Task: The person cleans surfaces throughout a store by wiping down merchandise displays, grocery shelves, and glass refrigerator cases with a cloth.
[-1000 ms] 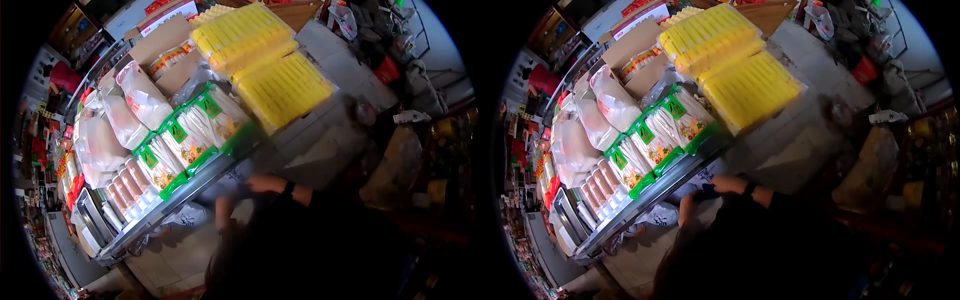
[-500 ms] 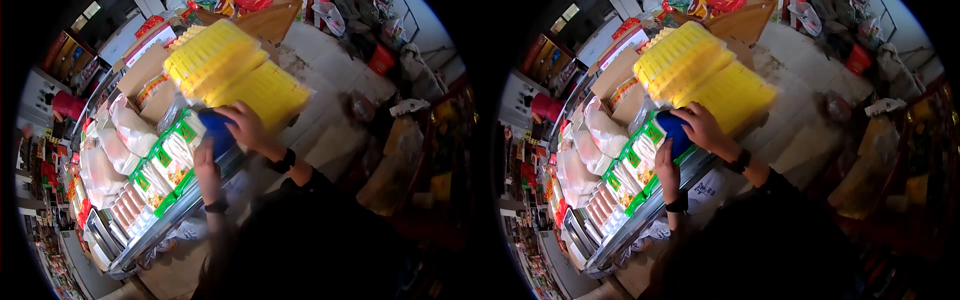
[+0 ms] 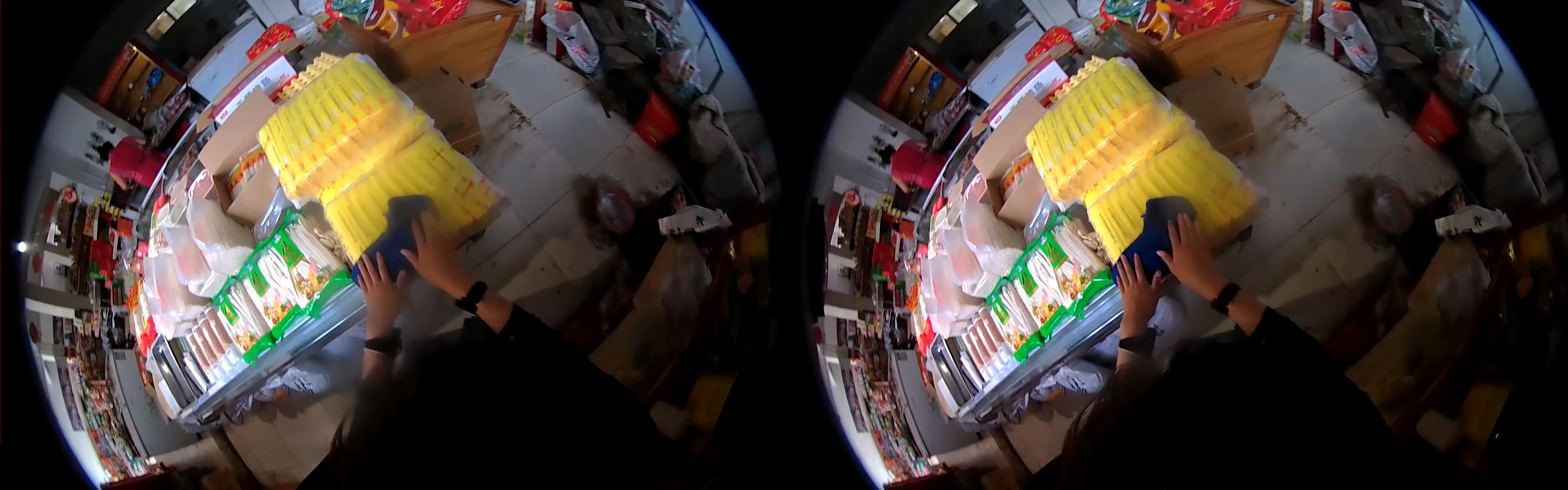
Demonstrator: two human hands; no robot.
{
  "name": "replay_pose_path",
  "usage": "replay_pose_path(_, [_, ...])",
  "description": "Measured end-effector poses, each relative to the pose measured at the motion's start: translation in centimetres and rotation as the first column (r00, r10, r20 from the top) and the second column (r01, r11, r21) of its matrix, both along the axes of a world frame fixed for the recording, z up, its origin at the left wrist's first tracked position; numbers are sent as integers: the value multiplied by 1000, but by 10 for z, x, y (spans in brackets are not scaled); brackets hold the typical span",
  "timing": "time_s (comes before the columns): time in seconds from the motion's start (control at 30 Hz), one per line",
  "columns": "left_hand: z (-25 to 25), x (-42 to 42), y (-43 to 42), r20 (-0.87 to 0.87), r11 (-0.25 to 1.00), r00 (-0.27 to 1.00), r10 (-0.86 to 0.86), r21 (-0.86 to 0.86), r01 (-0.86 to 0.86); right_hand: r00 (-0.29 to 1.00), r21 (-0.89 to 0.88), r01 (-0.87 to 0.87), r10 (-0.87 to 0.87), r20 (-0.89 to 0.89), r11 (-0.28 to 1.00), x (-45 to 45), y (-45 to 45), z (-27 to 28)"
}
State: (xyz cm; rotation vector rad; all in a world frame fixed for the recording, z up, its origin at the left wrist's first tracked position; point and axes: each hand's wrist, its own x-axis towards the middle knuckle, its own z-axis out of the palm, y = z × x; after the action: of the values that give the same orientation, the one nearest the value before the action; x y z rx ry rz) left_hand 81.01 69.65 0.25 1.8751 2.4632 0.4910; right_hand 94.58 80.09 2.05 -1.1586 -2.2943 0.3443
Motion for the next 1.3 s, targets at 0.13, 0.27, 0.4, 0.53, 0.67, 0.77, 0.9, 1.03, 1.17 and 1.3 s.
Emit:
replay_pose_path(0.13, [-19,-14,19,-47,997,996,74,0,-74,999,21,-47,47,-6,999,-25,33,-2])
replay_pose_path(0.27, [-18,-39,48,8,990,990,137,-34,-137,996,0,-76,76,51,997,-65,73,-9])
replay_pose_path(0.4, [-25,-72,90,-10,982,982,187,-24,-187,988,-2,-98,97,120,995,-106,113,-27])
replay_pose_path(0.53, [-15,-91,125,-8,972,978,210,-111,-209,978,67,-157,146,149,985,-116,135,-24])
replay_pose_path(0.67, [-14,-105,140,0,979,984,177,-105,-176,923,132,-216,158,350,967,-120,145,-8])
replay_pose_path(0.77, [-10,-99,133,-13,983,986,167,-80,-168,881,164,-234,138,453,958,-123,148,-5])
replay_pose_path(0.9, [5,-83,123,-24,986,994,104,-127,-107,925,11,-355,349,149,935,-79,154,11])
replay_pose_path(1.03, [16,-26,114,-39,989,998,-51,-141,45,947,-30,-304,306,101,952,6,140,12])
replay_pose_path(1.17, [27,54,116,84,966,992,-89,-235,107,949,-237,-205,252,190,950,95,136,29])
replay_pose_path(1.3, [18,104,143,25,975,994,-110,-190,113,967,-172,-198,221,128,965,141,157,10])
